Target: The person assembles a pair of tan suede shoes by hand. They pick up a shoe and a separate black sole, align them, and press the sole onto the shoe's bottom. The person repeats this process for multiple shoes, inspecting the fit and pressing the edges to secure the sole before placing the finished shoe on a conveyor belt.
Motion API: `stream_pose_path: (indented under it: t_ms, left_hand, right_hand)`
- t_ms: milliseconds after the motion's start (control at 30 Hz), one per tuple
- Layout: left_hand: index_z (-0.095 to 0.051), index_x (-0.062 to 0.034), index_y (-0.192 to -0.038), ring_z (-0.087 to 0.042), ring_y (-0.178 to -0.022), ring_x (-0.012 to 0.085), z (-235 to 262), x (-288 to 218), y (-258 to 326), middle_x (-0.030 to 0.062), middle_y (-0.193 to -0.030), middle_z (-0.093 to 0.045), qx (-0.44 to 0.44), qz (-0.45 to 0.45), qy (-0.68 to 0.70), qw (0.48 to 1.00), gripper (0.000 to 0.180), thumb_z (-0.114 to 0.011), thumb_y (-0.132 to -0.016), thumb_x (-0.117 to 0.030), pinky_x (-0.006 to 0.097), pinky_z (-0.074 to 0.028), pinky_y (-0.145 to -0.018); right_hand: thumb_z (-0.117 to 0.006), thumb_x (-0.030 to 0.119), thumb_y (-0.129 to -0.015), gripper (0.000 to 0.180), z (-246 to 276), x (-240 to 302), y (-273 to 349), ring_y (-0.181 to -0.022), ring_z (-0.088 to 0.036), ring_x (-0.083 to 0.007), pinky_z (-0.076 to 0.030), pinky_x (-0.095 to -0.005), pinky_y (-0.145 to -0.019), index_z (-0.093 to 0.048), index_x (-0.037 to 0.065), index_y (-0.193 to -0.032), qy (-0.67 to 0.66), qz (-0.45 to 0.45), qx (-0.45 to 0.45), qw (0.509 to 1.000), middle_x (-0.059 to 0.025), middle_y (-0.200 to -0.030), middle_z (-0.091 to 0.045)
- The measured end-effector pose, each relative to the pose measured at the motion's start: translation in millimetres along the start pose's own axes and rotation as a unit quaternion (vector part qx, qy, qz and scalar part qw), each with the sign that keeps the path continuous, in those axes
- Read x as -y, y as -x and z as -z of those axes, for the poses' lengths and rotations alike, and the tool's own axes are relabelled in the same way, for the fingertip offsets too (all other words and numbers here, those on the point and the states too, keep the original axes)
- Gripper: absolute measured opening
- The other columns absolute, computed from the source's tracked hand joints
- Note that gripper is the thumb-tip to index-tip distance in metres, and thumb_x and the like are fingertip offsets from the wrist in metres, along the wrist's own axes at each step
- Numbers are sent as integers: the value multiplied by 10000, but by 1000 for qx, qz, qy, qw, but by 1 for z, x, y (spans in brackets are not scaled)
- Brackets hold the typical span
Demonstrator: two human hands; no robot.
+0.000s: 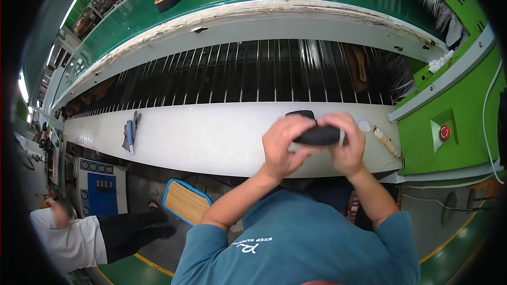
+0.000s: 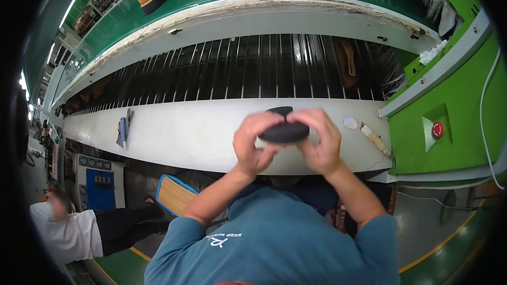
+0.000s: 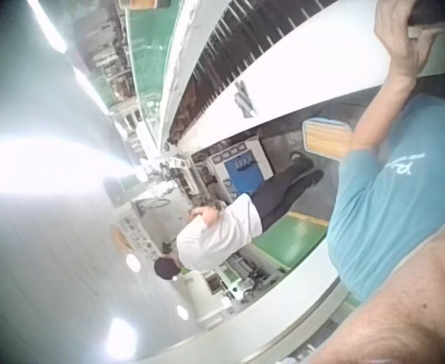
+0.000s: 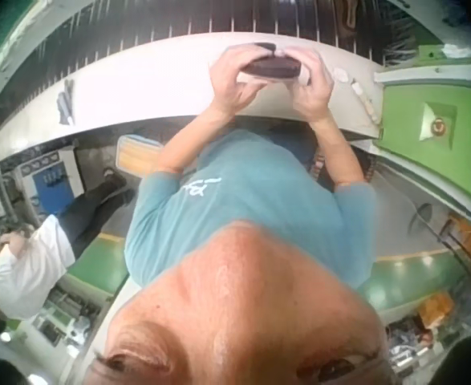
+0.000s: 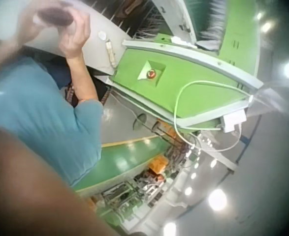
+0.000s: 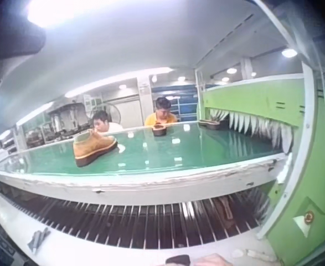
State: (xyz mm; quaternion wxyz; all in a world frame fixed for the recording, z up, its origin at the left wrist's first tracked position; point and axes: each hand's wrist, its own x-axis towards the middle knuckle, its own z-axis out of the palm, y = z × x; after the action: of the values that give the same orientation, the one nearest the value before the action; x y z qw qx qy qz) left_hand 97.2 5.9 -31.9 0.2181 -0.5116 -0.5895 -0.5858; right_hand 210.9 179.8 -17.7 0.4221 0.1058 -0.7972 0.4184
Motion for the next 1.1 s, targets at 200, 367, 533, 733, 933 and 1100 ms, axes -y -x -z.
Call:
stream_pose_path:
  t_ms: [200, 367, 533, 733, 933, 1100]
  left_hand:
    - [-779, -8, -1090, -807, -804, 285, 3, -37, 74, 123, -967, -828, 53, 84, 31, 995, 438, -967, -888, -348, 362, -631, -686]
    - [-801, -17, -1082, -771, -741, 282, 10, -29, 54, 113, -902, -790, 115, 116, 18, 986, 421, -990, -847, -310, 376, -596, -640]
    - [-799, 1, -1144, -755, -780, 216, 18, 13, -47, 142, -979, -816, -29, 31, -75, 996, 304, -924, -917, -158, 321, -596, -726]
    - [-817, 31, -1157, -590, -803, 19, 35, 89, -51, -45, -934, -741, -74, 367, 120, 919, 349, -802, -1120, -316, 201, -473, -740]
    - [-806, 23, -1178, -634, -856, 37, 51, 177, 27, -17, -982, -770, -116, 470, 197, 853, 370, -768, -1139, -343, 227, -517, -788]
    - [-814, 0, -1086, -616, -837, 48, 47, 182, 37, -28, -953, -759, -136, 448, 214, 857, 448, -708, -1163, -427, 231, -491, -774]
  right_hand:
    - [-813, 161, -1028, 235, -4, 28, 79, -879, -790, -311, -635, -400, -793, -743, -7, -1175, 32, -40, 19, 998, -142, -1008, -811]
    - [-953, 177, -892, 358, -1, 21, 79, -893, -799, -305, -635, -388, -792, -790, 7, -1161, 11, -121, 25, 992, -121, -1016, -822]
    - [-982, 282, -899, 753, 16, -11, -14, -1221, -741, -314, -564, -439, -1085, -636, 18, -1515, 30, -44, -27, 998, -202, -1378, -739]
    - [-851, 730, -897, 1122, 55, -209, -38, -1489, -507, -545, -490, -610, -1190, -360, 151, -1724, 414, -355, 27, 838, -346, -1608, -473]
    - [-687, 791, -973, 1125, 73, -309, -21, -1492, -568, -520, -527, -607, -1168, -199, 220, -1810, 484, -478, 166, 714, -304, -1676, -514]
    - [-565, 748, -1057, 834, 87, -320, -18, -1295, -723, -488, -590, -595, -1077, -461, 248, -1717, 509, -441, 186, 716, -285, -1467, -712]
